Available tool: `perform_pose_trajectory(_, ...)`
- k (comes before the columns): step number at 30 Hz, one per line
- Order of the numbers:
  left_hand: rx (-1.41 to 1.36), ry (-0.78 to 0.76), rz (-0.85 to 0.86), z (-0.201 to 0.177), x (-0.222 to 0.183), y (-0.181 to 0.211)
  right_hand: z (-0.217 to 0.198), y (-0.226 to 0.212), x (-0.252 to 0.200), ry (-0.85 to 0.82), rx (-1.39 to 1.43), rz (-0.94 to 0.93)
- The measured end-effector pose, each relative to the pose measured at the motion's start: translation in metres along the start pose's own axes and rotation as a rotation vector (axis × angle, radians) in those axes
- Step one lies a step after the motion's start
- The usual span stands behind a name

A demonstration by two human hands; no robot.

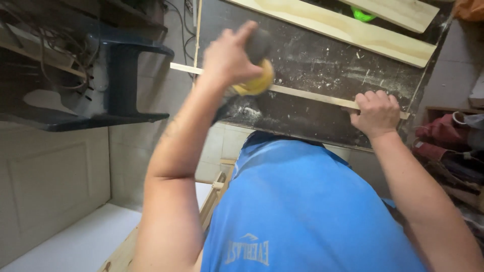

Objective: Sanding multiple wooden strips using an orbital sander on a workbench to smooth the surfaces and edges.

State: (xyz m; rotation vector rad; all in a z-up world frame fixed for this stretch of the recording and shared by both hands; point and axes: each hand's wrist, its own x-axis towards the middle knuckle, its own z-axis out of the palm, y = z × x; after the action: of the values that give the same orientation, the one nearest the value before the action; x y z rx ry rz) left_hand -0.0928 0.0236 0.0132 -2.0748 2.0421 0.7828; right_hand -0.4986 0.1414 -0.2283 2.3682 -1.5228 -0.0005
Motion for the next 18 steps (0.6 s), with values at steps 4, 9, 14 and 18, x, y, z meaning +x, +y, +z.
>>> perform_pose_trajectory(4, -0.044, -0.110, 0.182, 0.015, -0.023, 0.046, 0.002, 0.001, 0.000, 0.111, 0.061, -0.004)
perform_pose_trajectory(9, -0.056, 0.186, 0.379, 0.058, -0.029, 0.015, 0.002, 0.005, -0.006, -0.001, 0.000, 0.005)
perform_pose_trajectory(14, -0.122, 0.108, 0.141, 0.015, -0.039, -0.019, -0.003, 0.008, -0.006, -0.022, -0.056, 0.004)
perform_pose_trajectory(18, -0.070, 0.158, -0.076, 0.005, -0.028, -0.086, -0.005, 0.008, -0.004, -0.052, -0.029, 0.008)
